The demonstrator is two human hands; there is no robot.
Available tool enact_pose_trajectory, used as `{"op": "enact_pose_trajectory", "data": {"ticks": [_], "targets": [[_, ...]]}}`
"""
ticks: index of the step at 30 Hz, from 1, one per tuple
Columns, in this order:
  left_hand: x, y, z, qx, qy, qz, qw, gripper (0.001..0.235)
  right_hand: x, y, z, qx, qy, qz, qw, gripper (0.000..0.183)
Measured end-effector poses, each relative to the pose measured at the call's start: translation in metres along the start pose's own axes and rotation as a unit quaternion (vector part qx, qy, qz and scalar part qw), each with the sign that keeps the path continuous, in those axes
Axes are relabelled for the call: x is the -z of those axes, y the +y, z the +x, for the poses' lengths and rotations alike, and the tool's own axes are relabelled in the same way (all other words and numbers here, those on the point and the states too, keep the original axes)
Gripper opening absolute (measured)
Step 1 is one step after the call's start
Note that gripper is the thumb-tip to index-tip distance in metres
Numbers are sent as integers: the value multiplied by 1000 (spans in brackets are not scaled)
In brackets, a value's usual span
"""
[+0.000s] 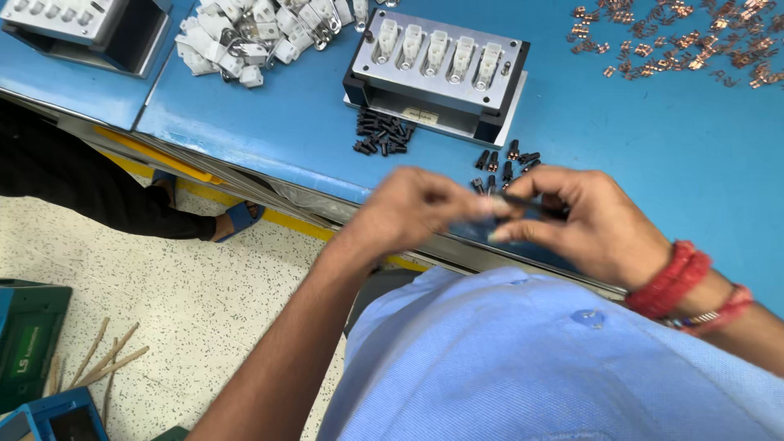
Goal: The person assembles small electrical components by inserting copper and black cylindrical parts into white plastic housings using tweezers. The person places the assembled units into a metal fixture and continues the process with additional components from piles on the table.
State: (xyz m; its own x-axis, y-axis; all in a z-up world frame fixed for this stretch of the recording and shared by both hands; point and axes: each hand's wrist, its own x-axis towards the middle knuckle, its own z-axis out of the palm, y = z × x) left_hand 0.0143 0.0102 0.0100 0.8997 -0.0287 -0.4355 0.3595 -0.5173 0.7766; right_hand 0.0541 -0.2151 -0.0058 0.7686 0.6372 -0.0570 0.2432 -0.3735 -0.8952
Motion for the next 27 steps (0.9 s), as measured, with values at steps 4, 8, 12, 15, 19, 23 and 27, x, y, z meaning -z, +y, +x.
{"op": "enact_pose_trajectory", "data": {"ticks": [4,8,12,15,19,23,27], "targets": [[23,-16,1,-79,302,150,938,36,8,12,15,-60,111,-105,986,42],[17,-35,6,-180,397,255,863,35,41,37,13,-1,215,-92,972,25],[10,-45,6,-184,400,264,858,29,77,60,34,-1,299,-151,942,22],[15,-43,5,-195,400,250,860,28,93,74,58,-35,343,-244,907,32],[24,-37,4,-191,344,239,888,16,97,80,76,-44,333,-331,882,28],[24,-36,3,-196,317,232,899,13,87,69,59,-4,261,-285,922,29],[21,-39,6,-221,329,185,899,24,46,54,9,-20,178,-114,977,25]]}}
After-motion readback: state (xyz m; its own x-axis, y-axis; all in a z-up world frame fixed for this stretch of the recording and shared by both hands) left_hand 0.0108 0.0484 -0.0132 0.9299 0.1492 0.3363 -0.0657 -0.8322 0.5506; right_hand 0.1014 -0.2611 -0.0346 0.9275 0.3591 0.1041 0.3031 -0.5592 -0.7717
